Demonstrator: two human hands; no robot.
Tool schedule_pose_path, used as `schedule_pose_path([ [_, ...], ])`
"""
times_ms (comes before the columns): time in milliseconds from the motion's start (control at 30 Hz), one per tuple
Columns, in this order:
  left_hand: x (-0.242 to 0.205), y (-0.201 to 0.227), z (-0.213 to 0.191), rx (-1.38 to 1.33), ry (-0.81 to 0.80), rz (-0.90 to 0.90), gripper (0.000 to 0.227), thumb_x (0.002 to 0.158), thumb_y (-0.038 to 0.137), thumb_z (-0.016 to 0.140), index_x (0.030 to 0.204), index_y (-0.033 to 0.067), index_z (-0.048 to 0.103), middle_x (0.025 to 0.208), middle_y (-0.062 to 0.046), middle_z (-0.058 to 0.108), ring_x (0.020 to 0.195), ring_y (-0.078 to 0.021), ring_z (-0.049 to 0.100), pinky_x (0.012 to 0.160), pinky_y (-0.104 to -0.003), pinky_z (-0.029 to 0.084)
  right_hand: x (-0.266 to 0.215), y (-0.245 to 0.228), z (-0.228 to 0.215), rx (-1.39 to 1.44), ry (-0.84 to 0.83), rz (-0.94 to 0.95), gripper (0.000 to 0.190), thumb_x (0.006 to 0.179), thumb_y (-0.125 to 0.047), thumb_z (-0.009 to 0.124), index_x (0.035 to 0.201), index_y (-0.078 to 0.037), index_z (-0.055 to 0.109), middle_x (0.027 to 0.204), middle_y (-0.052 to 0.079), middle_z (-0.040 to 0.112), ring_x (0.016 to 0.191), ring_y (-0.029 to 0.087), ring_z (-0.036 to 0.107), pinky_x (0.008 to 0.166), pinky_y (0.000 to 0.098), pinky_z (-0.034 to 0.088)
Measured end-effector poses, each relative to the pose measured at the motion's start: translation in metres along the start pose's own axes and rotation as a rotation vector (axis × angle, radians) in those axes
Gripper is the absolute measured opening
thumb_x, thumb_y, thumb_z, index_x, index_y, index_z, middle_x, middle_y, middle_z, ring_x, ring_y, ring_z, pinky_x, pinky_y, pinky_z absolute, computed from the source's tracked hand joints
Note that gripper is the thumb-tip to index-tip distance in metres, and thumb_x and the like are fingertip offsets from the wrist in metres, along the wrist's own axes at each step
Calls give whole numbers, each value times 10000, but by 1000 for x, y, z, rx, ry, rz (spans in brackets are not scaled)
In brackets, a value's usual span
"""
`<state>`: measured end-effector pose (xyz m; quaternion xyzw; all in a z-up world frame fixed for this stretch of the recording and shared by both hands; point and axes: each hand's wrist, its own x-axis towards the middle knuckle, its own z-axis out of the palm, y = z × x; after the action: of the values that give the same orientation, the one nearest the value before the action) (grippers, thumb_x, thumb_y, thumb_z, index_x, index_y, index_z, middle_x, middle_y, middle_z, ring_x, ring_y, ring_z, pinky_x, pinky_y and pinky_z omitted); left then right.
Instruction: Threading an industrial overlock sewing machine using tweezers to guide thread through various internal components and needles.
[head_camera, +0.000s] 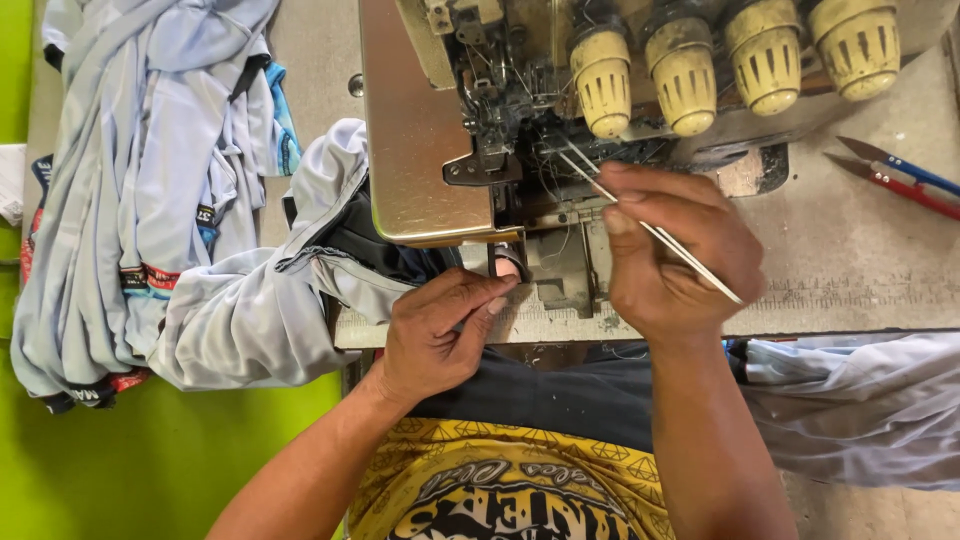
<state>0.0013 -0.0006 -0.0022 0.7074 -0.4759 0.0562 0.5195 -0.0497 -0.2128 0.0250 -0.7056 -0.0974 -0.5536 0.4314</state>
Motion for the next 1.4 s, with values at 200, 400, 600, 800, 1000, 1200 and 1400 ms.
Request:
schedule_pose_path([
  [200, 1, 1, 0, -4, 9, 13, 202, 981, 2, 605, 1164, -31, 686, 957, -177, 724, 758, -226, 706, 645, -292, 581, 5, 5, -6, -7, 117, -78, 93, 1019, -97, 574, 999, -6, 564, 861, 188, 647, 761, 290, 657, 724, 407, 572],
  [400, -1, 0, -1, -18, 10, 1, 218, 971, -5, 611, 1174, -26, 690, 954, -167, 709, 703, -203, 670, 608, -280, 550, 2, 21, -14, -277, -216, -64, 208, 992, -86, 761, 1192, -40, 726, 776, 34, 526, 578, 105, 440, 494, 252, 388],
  [600, 0, 1, -2, -34, 35, 34, 208, 968, -12, 614, 1161, -39, 686, 959, -180, 709, 750, -232, 701, 662, -299, 604, 19, 23, 12, -523, -252, -246, 215, 973, -136, 907, 1145, -64, 800, 806, 42, 725, 584, 104, 537, 465, 257, 451],
  [800, -1, 0, -4, -64, 47, 59, 212, 963, -23, 622, 1168, -44, 674, 1007, -200, 726, 844, -268, 742, 725, -321, 645, 33, 2, 28, -722, -261, -289, 28, 1025, -153, 834, 1039, -129, 830, 729, -28, 556, 496, 148, 379, 433, 292, 280],
  [1000, -2, -2, -6, -67, 67, 61, 235, 958, -21, 585, 1170, -15, 687, 971, -192, 731, 790, -252, 724, 646, -314, 618, 42, -7, 39, -784, -230, -281, 306, 838, 116, 791, 909, -181, 817, 688, -26, 522, 518, 214, 385, 462, 330, 274],
  [1200, 1, 0, -10, -101, 60, 90, 196, 966, -16, 588, 1134, -45, 685, 973, -190, 731, 806, -266, 730, 666, -331, 638, 37, -1, 43, -905, -235, -286, 213, 853, 12, 866, 899, -195, 854, 636, -32, 513, 516, 201, 441, 466, 333, 263],
  [1400, -3, -2, -12, -118, 44, 62, 210, 999, 27, 571, 1170, -39, 673, 1002, -202, 706, 860, -304, 736, 721, -375, 653, 32, 2, 42, -939, -263, -230, 166, 988, -111, 724, 892, -208, 820, 651, -36, 588, 480, 151, 415, 456, 321, 224],
])
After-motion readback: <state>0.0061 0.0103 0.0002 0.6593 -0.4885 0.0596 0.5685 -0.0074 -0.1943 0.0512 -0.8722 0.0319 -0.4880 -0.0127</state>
